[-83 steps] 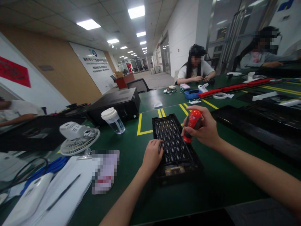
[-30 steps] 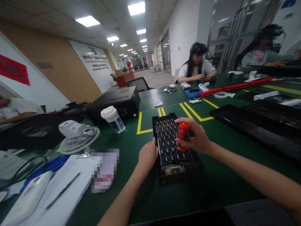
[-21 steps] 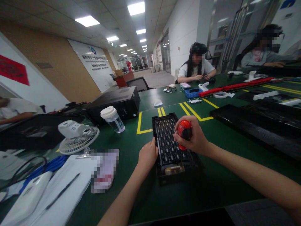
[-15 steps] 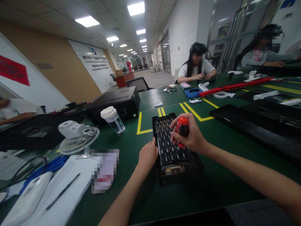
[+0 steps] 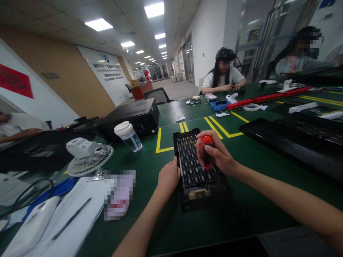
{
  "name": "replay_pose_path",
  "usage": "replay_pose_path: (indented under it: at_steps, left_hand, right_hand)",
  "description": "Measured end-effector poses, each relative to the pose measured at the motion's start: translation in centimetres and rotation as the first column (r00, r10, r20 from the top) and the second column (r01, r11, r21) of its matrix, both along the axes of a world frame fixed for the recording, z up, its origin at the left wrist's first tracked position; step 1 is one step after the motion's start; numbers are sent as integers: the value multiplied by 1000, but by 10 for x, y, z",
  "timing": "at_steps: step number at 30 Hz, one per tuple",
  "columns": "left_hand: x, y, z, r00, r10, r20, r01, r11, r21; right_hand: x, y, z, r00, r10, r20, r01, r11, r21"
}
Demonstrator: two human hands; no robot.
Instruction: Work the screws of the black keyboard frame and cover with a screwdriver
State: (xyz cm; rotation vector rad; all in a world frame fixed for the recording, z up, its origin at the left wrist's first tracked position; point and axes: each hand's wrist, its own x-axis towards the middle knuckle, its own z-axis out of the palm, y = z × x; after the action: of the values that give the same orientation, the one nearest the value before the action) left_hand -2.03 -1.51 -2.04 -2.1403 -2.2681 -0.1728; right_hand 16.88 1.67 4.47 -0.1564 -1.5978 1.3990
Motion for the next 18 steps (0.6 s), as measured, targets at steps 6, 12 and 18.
replay_pose_path:
  at_steps: [6,12,18]
  left_hand:
    - [-1,0,0,1000,-9,1,9,1000,16]
    - [-1,0,-3,1000,-11,-6,11,1000,25]
    - [-1,1,-4,1000,-16,-19,17,999,43]
  right_hand:
    - [4,-2,1,997,63,-40,-66,995,-78]
    - [6,-4,4,995,93,-25,-94,995,-37]
    - [8,-4,4,996,92,-11,-92,996,4]
